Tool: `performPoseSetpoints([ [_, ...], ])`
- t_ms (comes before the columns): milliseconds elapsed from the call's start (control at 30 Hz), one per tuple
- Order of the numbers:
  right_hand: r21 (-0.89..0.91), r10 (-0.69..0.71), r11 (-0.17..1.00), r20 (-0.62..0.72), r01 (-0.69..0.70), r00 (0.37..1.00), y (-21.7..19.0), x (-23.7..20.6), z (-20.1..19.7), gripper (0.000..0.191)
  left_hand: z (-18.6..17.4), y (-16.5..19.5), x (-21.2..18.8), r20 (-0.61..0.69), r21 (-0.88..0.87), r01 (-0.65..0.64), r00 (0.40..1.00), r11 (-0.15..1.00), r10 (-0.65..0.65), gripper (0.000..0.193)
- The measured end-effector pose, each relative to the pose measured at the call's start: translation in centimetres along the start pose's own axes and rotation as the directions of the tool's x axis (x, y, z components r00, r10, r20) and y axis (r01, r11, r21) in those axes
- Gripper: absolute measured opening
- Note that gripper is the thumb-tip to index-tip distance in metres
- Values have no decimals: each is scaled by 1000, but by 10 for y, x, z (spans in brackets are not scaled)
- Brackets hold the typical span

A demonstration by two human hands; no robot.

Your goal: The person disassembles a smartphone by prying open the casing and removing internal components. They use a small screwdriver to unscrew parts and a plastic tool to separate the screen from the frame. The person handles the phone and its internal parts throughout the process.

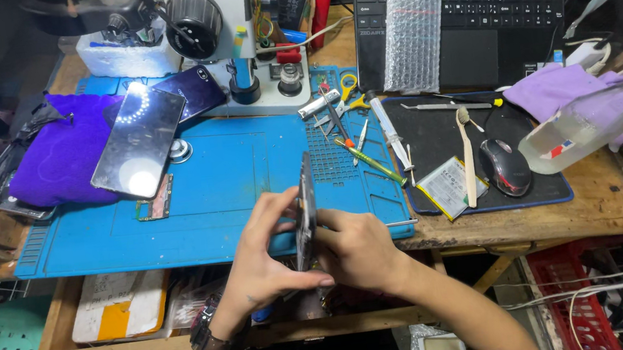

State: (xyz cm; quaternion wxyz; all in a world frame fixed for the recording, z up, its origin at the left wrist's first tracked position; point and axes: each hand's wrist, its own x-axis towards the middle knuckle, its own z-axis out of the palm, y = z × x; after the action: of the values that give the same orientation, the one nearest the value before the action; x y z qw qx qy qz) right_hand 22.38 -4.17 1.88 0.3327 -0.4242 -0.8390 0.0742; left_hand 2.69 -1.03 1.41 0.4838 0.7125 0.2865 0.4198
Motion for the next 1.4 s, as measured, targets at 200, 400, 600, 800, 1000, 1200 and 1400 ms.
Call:
performPoseSetpoints([
  [200,51,-24,998,-20,25,1000,1,5,-6,23,-1,-1,-1,-7,-8,-37,999,999,37,111],
  [400,-21,-3,1000,-56,2,998,5,15,-2,17,-4,-1,2,-25,-11,31,999,999,-31,109],
  [600,41,5,999,12,-5,1000,6,15,-6,10,-4,-1,1,-69,-37,97,993,995,-99,107],
  [800,14,39,999,-84,-38,996,13,21,-11,7,-3,-6,-1,-191,121,69,981,990,-45,115],
  [1000,21,29,999,-47,-28,998,25,31,-15,8,-1,-6,2,-216,167,15,976,986,22,117],
  [1200,-31,-18,999,-26,18,999,26,33,-8,7,0,-1,8,-221,158,120,972,980,-83,114],
  [1400,-55,-88,995,-1,88,996,27,33,-11,8,0,5,11,-229,166,82,973,983,-42,113],
])
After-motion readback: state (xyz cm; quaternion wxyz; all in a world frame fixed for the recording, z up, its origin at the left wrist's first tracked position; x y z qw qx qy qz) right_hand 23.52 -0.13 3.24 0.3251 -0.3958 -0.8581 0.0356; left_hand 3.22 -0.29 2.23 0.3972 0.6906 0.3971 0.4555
